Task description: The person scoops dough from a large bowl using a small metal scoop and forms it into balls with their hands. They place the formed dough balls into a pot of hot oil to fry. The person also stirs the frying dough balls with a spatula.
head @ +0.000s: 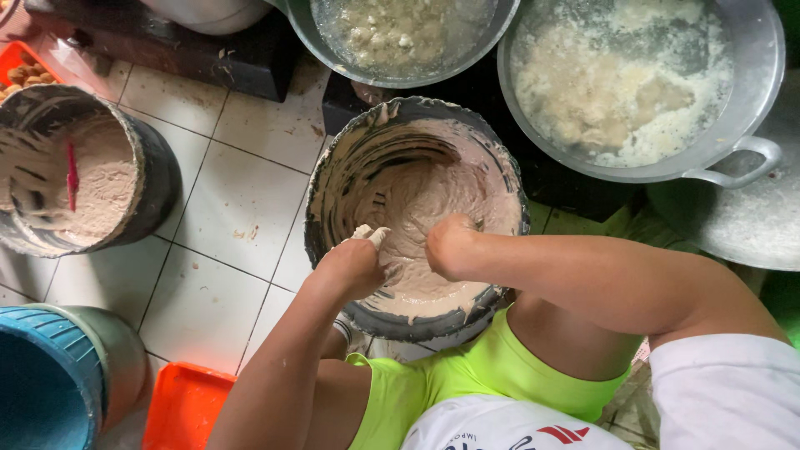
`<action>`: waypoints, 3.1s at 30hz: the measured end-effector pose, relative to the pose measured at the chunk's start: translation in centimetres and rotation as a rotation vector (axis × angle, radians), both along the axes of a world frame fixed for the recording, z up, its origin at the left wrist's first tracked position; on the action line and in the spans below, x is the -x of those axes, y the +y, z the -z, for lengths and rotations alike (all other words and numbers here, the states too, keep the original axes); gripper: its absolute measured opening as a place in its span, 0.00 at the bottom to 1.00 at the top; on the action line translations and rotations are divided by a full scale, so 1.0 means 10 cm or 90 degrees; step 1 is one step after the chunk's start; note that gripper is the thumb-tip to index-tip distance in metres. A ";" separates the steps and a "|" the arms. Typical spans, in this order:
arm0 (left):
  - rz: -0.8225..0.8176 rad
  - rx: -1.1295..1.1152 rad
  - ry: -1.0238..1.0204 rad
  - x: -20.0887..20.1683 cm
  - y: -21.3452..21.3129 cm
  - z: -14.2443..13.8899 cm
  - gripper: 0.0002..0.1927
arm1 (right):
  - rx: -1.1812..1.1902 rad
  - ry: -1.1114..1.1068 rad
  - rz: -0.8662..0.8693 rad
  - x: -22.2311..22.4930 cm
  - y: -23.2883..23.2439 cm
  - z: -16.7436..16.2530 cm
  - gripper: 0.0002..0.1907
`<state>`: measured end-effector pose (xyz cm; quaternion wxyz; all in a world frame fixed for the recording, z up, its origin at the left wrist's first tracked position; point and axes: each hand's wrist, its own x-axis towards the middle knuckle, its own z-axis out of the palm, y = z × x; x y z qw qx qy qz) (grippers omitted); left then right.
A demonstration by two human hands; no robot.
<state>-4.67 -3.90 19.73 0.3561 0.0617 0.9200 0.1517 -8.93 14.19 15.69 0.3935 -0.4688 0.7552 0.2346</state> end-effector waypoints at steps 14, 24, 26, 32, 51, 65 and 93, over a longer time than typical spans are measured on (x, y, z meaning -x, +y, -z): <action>0.012 0.001 0.005 0.03 0.01 -0.04 0.38 | 0.028 0.025 0.067 0.02 0.06 0.13 0.21; 0.010 0.007 -0.007 0.03 -0.01 0.03 0.38 | 0.039 0.032 0.065 0.03 0.10 0.19 0.21; 0.012 0.010 -0.006 0.04 -0.01 0.04 0.37 | 0.036 0.042 0.051 0.03 0.10 0.20 0.20; 0.012 -0.003 -0.005 0.05 -0.03 0.06 0.35 | -0.001 0.035 0.062 0.08 0.06 0.19 0.19; 0.020 0.020 0.002 0.13 -0.01 0.31 0.31 | 0.015 0.052 0.060 0.23 0.14 -0.02 0.12; 0.001 -0.002 0.037 0.14 -0.01 0.37 0.23 | 0.042 0.064 0.059 0.25 0.14 -0.10 0.10; -0.020 -0.005 0.015 0.12 0.01 0.28 0.26 | 0.005 0.052 0.056 0.23 0.09 -0.15 0.11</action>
